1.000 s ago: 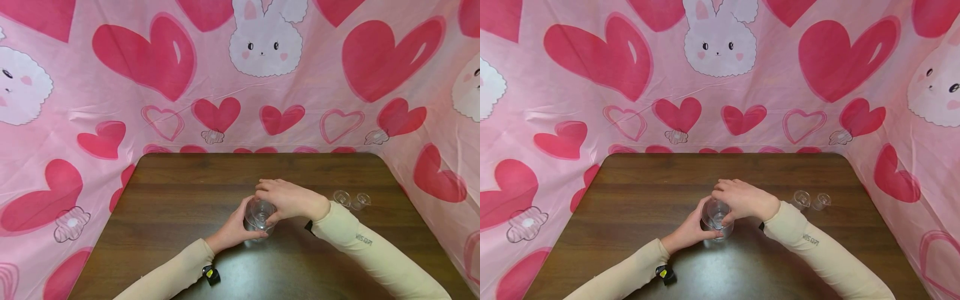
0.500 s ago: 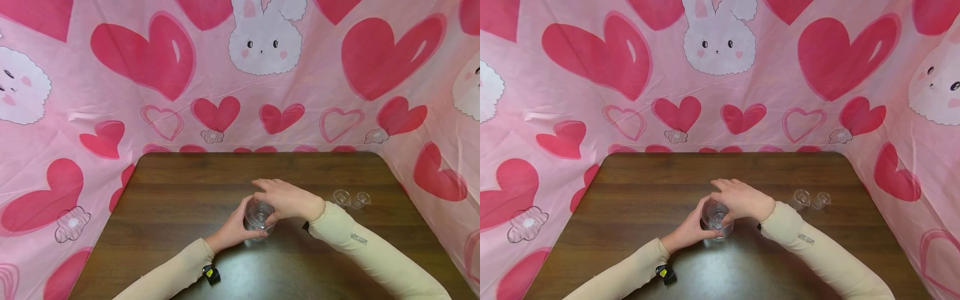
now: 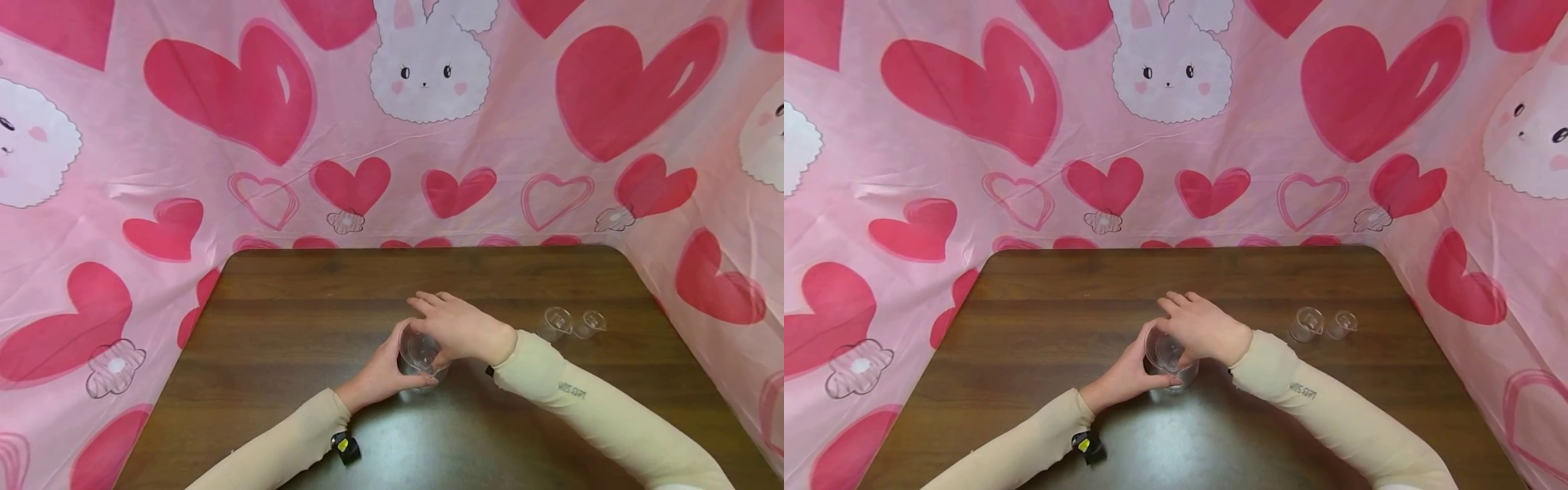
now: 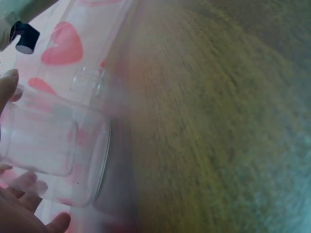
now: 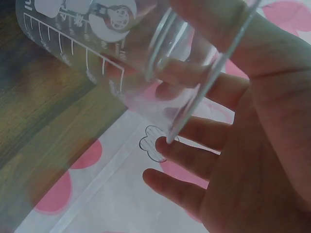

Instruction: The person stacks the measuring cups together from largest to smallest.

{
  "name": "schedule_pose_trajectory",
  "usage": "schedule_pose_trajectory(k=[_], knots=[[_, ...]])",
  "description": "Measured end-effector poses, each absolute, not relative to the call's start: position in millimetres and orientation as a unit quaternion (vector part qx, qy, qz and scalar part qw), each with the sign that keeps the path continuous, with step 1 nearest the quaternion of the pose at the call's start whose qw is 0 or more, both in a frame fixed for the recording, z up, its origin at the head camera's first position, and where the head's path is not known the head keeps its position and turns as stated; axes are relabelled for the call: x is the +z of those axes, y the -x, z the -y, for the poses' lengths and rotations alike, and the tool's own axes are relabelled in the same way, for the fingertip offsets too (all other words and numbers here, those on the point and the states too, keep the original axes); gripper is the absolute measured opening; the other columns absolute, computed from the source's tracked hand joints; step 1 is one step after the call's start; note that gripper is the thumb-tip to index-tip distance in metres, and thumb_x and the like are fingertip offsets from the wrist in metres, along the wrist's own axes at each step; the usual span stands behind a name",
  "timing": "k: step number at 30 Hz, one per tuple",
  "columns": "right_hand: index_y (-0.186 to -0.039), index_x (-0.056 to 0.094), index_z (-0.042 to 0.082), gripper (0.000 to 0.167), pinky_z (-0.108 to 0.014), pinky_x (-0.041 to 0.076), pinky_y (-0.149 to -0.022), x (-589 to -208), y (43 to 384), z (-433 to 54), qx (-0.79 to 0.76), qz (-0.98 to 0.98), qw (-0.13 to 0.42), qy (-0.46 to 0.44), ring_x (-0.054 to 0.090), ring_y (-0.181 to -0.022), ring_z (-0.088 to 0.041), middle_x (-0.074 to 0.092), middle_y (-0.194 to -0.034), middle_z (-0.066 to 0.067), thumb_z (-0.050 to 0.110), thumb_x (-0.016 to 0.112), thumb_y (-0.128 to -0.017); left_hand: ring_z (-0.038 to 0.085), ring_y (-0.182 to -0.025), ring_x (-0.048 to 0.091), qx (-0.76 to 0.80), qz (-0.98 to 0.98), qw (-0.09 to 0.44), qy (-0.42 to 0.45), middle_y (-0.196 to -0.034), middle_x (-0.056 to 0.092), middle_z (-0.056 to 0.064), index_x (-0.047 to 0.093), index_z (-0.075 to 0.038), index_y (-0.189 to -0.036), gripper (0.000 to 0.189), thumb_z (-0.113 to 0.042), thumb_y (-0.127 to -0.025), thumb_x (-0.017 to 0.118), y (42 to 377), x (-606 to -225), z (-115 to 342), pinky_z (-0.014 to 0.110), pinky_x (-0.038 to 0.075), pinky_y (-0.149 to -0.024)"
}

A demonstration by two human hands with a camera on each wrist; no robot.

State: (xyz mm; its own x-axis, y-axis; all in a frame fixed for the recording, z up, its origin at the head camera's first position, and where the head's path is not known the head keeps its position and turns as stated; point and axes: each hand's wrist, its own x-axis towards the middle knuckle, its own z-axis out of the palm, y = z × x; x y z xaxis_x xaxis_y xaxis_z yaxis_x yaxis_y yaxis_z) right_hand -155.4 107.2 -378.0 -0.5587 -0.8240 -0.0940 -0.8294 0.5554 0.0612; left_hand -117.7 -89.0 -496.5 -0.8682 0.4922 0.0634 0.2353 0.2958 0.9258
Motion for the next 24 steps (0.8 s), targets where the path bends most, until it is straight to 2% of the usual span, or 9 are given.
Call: schedule_pose_trajectory(k=[8,24], knots=[[-0.112,0.075,0.016,0.065,-0.048,0.046,-0.110,-385,154,-101,0.103,-0.872,-0.007,0.478,0.049,-0.142,-0.035,0.059,-0.146,-0.016,0.055,0.097,-0.065,0.017,-0.138,0.050,0.544,-0.799,0.115,-0.230,-0.156,0.045,-0.008,0.026,-0.034,-0.159,0.101,-0.041,-0.082,0.090,119,-499,90,0.048,0.042,-0.112],[-0.112,0.076,0.017,0.065,-0.048,0.045,-0.111,-391,151,-97,0.141,-0.866,-0.038,0.479,0.050,-0.141,-0.034,0.062,-0.142,-0.012,0.054,0.098,-0.064,0.015,-0.137,0.050,0.542,-0.800,0.115,-0.229,-0.158,0.044,-0.008,0.025,-0.033,-0.160,0.101,-0.042,-0.082,0.089,119,-499,89,0.047,0.042,-0.111]])
